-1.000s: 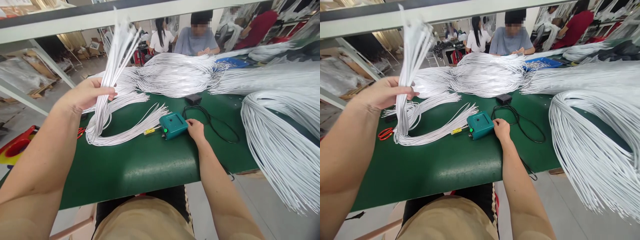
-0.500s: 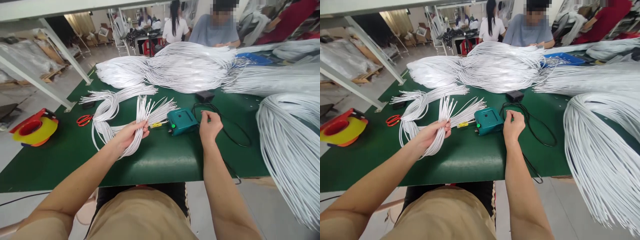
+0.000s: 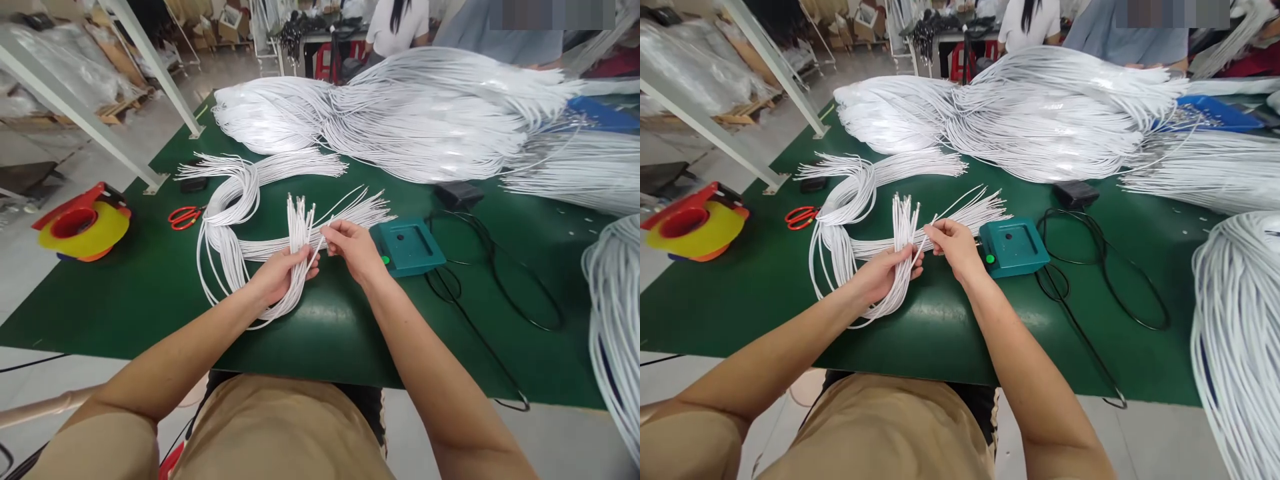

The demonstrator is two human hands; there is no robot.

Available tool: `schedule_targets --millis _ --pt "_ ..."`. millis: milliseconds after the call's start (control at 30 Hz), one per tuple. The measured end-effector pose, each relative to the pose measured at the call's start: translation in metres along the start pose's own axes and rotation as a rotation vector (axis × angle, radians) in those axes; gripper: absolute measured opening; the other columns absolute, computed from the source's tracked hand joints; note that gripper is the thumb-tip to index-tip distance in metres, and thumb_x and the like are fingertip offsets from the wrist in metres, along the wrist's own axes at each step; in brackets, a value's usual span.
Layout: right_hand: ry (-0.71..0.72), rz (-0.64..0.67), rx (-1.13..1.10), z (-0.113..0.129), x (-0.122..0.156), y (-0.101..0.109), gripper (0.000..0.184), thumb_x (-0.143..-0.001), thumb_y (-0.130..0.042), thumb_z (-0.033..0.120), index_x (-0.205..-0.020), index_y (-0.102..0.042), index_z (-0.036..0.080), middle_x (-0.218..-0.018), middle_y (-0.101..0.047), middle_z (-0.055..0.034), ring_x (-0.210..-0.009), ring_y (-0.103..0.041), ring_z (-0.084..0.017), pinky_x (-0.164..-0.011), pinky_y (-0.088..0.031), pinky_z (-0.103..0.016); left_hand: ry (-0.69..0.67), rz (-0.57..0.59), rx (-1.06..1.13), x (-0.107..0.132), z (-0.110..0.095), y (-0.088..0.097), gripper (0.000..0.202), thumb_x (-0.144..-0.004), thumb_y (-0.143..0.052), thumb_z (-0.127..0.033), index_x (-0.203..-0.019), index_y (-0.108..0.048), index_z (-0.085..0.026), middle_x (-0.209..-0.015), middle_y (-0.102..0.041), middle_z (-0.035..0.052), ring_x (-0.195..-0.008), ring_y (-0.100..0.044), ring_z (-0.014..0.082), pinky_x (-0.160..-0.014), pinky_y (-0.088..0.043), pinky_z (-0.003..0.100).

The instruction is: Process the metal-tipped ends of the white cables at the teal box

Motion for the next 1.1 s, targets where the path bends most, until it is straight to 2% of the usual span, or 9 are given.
schedule_targets --millis 67,133,233,333,567,767,933,1033,1100 --pt "-0.018 0.049 0.045 -0.002 0.0 -0.004 0.033 -0.062 -0.082 0.043 -0.063 -0.062 0.017 -0.057 -0.053 0.0061 -0.049 -0.043 -0.005 -0.049 -0.037 -0.021 -0.05 0.015 -0.015 -0.007 -0.013 0.003 0.026 -0.072 -0.08 -0.032 -0.081 -0.066 -0.012 -0.08 -0.065 0.0028 -0.072 -0.062 0.0091 -0.072 -0.053 0.023" --pt "-0.034 0.1 0.084 -0.003 -0.001 -0.008 0.031 -0.063 -0.082 0.042 -0.064 -0.064 0.017 -0.06 -0.057 0.0047 -0.051 -0.043 -0.005 -0.049 -0.037 -0.021 -0.058 0.095 -0.114 -0.015 -0.024 0.002 0.027 -0.066 -0.083 -0.027 -0.076 -0.064 -0.012 -0.076 -0.064 0.0016 -0.07 -0.061 0.009 -0.069 -0.051 0.022" --pt "-0.063 0.143 0.069 -0.008 -0.002 -0.01 0.028 -0.065 -0.08 0.04 -0.066 -0.065 0.016 -0.062 -0.059 0.0037 -0.051 -0.043 -0.005 -0.049 -0.037 -0.021 -0.078 0.146 -0.265 -0.025 -0.032 0.0 0.032 -0.059 -0.087 -0.022 -0.071 -0.059 -0.012 -0.064 -0.059 -0.0024 -0.058 -0.056 0.0071 -0.059 -0.044 0.022" --pt "-0.081 0.092 0.002 -0.015 -0.003 -0.006 0.026 -0.068 -0.079 0.039 -0.067 -0.066 0.016 -0.059 -0.056 0.0047 -0.05 -0.045 -0.006 -0.049 -0.039 -0.021 -0.142 0.113 -0.306 -0.033 -0.03 -0.001 0.036 -0.057 -0.087 -0.022 -0.069 -0.054 -0.014 -0.058 -0.053 -0.0053 -0.053 -0.051 0.0066 -0.056 -0.04 0.022" --pt "-0.074 -0.087 -0.028 -0.022 0.002 0.005 0.023 -0.068 -0.079 0.036 -0.071 -0.066 0.018 -0.048 -0.051 0.0068 -0.042 -0.044 -0.007 -0.043 -0.038 -0.022 -0.231 0.089 -0.45 -0.035 -0.021 -0.003 0.027 -0.065 -0.081 -0.025 -0.072 -0.057 -0.015 -0.066 -0.057 -0.0033 -0.055 -0.051 0.007 -0.056 -0.04 0.022" --pt "-0.071 -0.053 -0.133 -0.021 0.003 0.002 0.018 -0.07 -0.076 0.034 -0.072 -0.069 0.017 -0.054 -0.052 0.0045 -0.047 -0.041 -0.006 -0.043 -0.039 -0.02 -0.211 0.112 -0.413 -0.032 -0.02 -0.003 0.026 -0.066 -0.08 -0.025 -0.073 -0.057 -0.014 -0.073 -0.061 -0.0016 -0.056 -0.052 0.0067 -0.056 -0.041 0.022" --pt "-0.19 0.041 -0.298 -0.025 0.006 -0.01 0.02 -0.069 -0.074 0.029 -0.06 -0.061 0.017 -0.056 -0.047 0.0047 -0.046 -0.034 -0.004 -0.039 -0.034 -0.018 -0.19 0.113 -0.301 -0.029 -0.018 0.0 0.031 -0.064 -0.082 -0.023 -0.073 -0.054 -0.015 -0.068 -0.06 -0.0022 -0.054 -0.053 0.0065 -0.055 -0.042 0.021" --pt "-0.166 0.027 -0.268 -0.02 0.008 -0.01 0.025 -0.071 -0.071 0.026 -0.054 -0.056 0.017 -0.053 -0.045 0.0051 -0.044 -0.034 -0.005 -0.039 -0.035 -0.018 -0.192 0.126 -0.308 -0.028 -0.018 0.0 0.031 -0.065 -0.081 -0.022 -0.073 -0.052 -0.015 -0.067 -0.06 -0.0025 -0.053 -0.053 0.0065 -0.054 -0.042 0.021" --pt "-0.125 0.001 -0.211 -0.016 0.009 -0.009 0.017 -0.071 -0.07 0.026 -0.06 -0.062 0.017 -0.055 -0.05 0.0041 -0.045 -0.038 -0.006 -0.041 -0.041 -0.02 -0.218 0.124 -0.344 -0.027 -0.018 0.0 0.028 -0.067 -0.079 -0.022 -0.074 -0.053 -0.015 -0.07 -0.061 -0.0019 -0.054 -0.053 0.0062 -0.054 -0.042 0.021"
Point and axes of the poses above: each hand's wrist, its own x-axis away from the middle knuckle, its own y-axis out of the back of the hand, z = x × y, the point moved 6 cm from there along -x, towards the middle knuckle
